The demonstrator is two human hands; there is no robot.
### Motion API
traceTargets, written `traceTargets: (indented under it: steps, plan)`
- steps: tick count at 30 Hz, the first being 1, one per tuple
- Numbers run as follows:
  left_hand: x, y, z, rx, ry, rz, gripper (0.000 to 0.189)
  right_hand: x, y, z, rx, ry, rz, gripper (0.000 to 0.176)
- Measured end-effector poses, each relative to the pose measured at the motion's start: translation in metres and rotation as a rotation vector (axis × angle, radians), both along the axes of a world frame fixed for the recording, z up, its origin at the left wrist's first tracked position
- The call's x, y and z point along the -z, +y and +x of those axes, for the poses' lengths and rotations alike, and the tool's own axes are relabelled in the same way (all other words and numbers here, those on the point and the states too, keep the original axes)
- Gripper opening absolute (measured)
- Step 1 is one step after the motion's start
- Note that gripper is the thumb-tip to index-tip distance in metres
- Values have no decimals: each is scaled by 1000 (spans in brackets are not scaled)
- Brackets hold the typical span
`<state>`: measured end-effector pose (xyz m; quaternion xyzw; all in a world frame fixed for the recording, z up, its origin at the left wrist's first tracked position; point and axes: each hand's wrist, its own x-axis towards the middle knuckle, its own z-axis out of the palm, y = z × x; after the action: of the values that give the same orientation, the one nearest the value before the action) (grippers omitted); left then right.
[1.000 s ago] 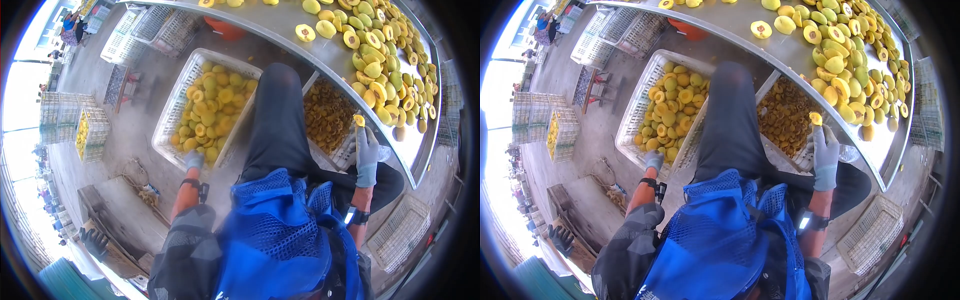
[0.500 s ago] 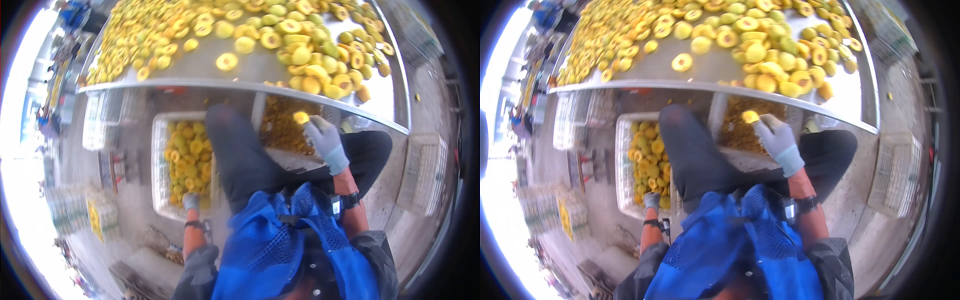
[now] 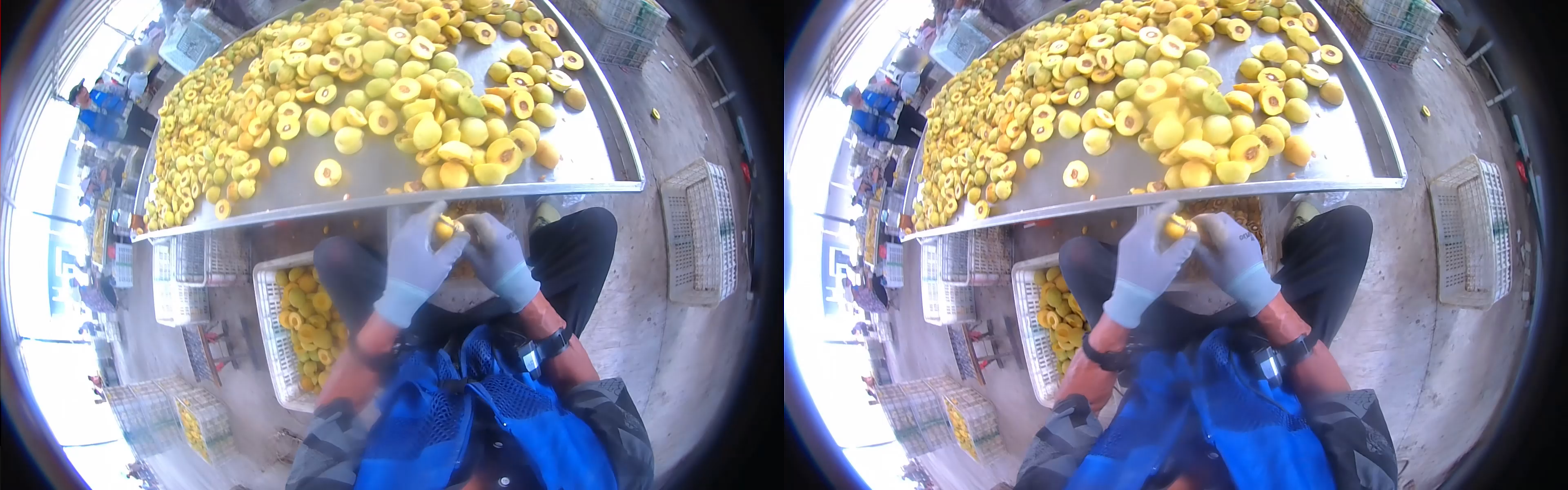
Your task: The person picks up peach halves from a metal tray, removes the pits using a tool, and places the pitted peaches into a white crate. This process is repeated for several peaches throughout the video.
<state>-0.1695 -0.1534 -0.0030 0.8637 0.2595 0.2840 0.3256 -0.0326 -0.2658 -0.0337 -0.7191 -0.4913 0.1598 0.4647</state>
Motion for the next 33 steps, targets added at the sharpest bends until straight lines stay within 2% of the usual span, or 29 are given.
traceTargets:
  steps: [3,4,7,10,13,15,17,19,22,25,29,32,33]
  plan:
    - [-2,0,12,97,-18,-558,52,0,-7,12,14,57,-12,29]
    - [-4,0,12,104,2,-815,51,-1,-10,15,18,105,-19,29]
    - [2,9,10,107,80,-877,58,2,-14,19,70,246,-52,28]
    - [9,29,4,189,109,-174,57,8,-13,30,131,366,-60,28]
    - [-20,57,1,-117,124,-359,49,15,-15,38,154,440,-75,28]
    - [-3,110,-6,-290,92,-234,45,15,-16,38,149,499,-126,29]
    - [14,166,-13,-466,279,155,45,7,-16,37,120,453,-113,29]
    - [57,228,-31,-606,269,269,52,1,-18,36,103,465,-114,29]
    - [74,270,-39,-731,608,155,55,0,-18,35,89,538,-143,30]
    - [78,283,-44,-524,657,-157,56,4,-17,35,84,542,-167,32]
    - [90,260,-36,-390,433,253,48,8,-14,31,38,531,-155,32]
    - [61,222,-17,-446,388,-274,43,0,-15,28,7,555,-157,32]
    - [57,219,-16,-452,279,-419,43,-5,-15,28,0,571,-163,32]
